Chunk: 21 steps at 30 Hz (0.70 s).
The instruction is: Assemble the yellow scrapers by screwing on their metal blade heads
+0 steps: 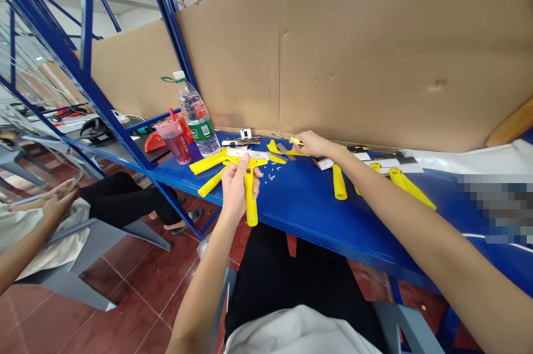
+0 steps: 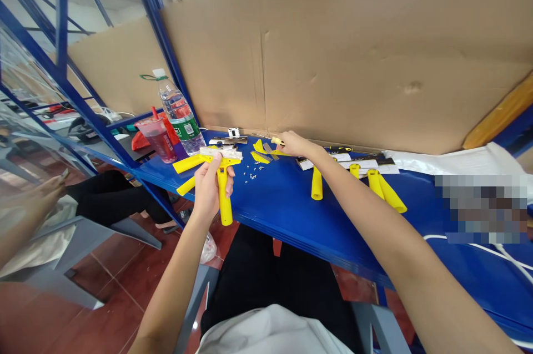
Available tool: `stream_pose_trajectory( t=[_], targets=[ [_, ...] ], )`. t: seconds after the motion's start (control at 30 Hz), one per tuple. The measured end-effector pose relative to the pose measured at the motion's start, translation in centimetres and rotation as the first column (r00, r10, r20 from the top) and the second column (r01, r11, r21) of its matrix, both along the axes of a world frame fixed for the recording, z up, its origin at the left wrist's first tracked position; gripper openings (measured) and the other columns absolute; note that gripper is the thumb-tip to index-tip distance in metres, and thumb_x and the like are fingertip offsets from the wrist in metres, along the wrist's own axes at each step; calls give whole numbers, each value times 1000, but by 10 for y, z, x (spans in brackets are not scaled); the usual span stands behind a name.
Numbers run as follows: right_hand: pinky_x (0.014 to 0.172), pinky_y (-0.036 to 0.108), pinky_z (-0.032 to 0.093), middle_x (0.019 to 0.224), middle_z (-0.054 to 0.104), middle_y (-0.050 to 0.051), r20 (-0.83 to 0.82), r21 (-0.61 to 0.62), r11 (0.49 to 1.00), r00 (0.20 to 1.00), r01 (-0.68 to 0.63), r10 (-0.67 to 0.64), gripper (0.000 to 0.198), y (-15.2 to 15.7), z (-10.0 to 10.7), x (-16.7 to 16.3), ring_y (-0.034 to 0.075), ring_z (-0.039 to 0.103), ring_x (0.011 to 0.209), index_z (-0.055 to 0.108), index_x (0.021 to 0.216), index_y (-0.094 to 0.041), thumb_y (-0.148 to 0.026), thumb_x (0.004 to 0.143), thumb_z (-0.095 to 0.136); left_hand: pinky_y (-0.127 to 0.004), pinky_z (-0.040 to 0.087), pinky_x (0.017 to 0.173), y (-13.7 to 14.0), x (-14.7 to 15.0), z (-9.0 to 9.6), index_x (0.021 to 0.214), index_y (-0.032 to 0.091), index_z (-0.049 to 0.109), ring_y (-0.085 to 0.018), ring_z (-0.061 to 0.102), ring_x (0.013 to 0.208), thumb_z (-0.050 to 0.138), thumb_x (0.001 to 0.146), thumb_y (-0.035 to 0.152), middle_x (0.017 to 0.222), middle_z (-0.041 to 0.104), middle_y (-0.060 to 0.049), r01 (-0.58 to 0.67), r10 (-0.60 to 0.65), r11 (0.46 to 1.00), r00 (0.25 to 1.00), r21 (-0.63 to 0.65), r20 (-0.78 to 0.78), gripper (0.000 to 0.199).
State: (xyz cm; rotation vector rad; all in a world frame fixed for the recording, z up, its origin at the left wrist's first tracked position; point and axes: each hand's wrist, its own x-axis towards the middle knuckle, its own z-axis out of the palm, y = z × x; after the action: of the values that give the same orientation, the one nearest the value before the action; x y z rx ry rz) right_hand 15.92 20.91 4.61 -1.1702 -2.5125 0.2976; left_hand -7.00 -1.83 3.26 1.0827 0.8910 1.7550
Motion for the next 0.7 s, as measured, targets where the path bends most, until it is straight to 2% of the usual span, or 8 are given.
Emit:
stream_pose_trajectory(
  t=[0.13, 0.2, 0.27, 0.33, 0.4, 0.5, 0.57, 0.7],
  targets=[
    [67, 32, 35, 83, 73, 7, -50, 49, 999, 999, 21, -18, 4, -6, 26, 5, 19, 59, 71, 68, 84, -17, -15, 83, 71, -23, 36, 35, 2, 2, -1, 75, 18, 62, -8, 50, 40, 78, 93, 69, 69, 68, -3, 24, -24, 999, 1000, -29, -3, 56],
    [70, 31, 40, 89, 76, 8, -118, 48, 999, 993, 15, -9, 6, -13, 40, 7, 20, 64, 78, 70, 87, -18, -16, 82, 68, -23, 36, 35, 3, 3, -1, 75, 18, 63, -8, 50, 39, 80, 90, 70, 69, 69, -3, 22, -23, 999, 1000, -38, -5, 57],
    [73, 32, 45, 100, 80, 11, -244, 1, 1000, 969, -25, 25, 3, -20, 53, 7, 21, 67, 84, 66, 82, -19, -17, 81, 67, -23, 36, 34, 3, 5, -1, 74, 17, 62, -9, 49, 38, 80, 89, 72, 66, 68, -4, 24, -24, 999, 1000, -48, -8, 59],
    [76, 33, 49, 109, 81, 13, -393, -65, 994, 918, -93, 60, 15, -28, 63, 7, 23, 69, 91, 56, 72, -20, -18, 79, 69, -22, 36, 34, 3, 7, -1, 72, 18, 61, -9, 49, 38, 80, 88, 73, 61, 65, -2, 30, -31, 998, 999, -63, -11, 60],
    [80, 35, 52, 109, 79, 13, -524, -110, 982, 849, -153, 74, 27, -35, 72, 4, 24, 70, 98, 48, 68, -22, -19, 76, 74, -22, 35, 35, 3, 8, -2, 72, 20, 58, -9, 49, 37, 81, 86, 73, 56, 61, 0, 40, -41, 996, 999, -80, -10, 60],
    [79, 36, 57, 95, 71, 7, -699, -157, 960, 713, -233, 58, 40, -46, 82, -2, 23, 68, 94, 48, 71, -23, -22, 70, 88, -21, 35, 35, 2, 12, -3, 74, 20, 56, -10, 50, 38, 84, 84, 73, 53, 59, 1, 66, -68, 991, 998, -117, -13, 60],
    [78, 37, 61, 91, 64, 3, -783, -207, 927, 622, -311, 34, 47, -54, 88, -7, 21, 66, 89, 50, 75, -23, -24, 65, 96, -21, 36, 35, 3, 15, -4, 76, 20, 57, -10, 50, 38, 85, 83, 72, 56, 61, 1, 91, -93, 986, 996, -137, -13, 60],
    [83, 38, 68, 94, 62, 1, -842, -261, 873, 539, -412, 2, 55, -69, 99, -12, 21, 70, 94, 53, 83, -23, -28, 63, 103, -22, 35, 34, 3, 20, -6, 80, 19, 60, -9, 48, 37, 87, 81, 71, 61, 66, -1, 125, -128, 979, 992, -163, -3, 59]
  ],
)
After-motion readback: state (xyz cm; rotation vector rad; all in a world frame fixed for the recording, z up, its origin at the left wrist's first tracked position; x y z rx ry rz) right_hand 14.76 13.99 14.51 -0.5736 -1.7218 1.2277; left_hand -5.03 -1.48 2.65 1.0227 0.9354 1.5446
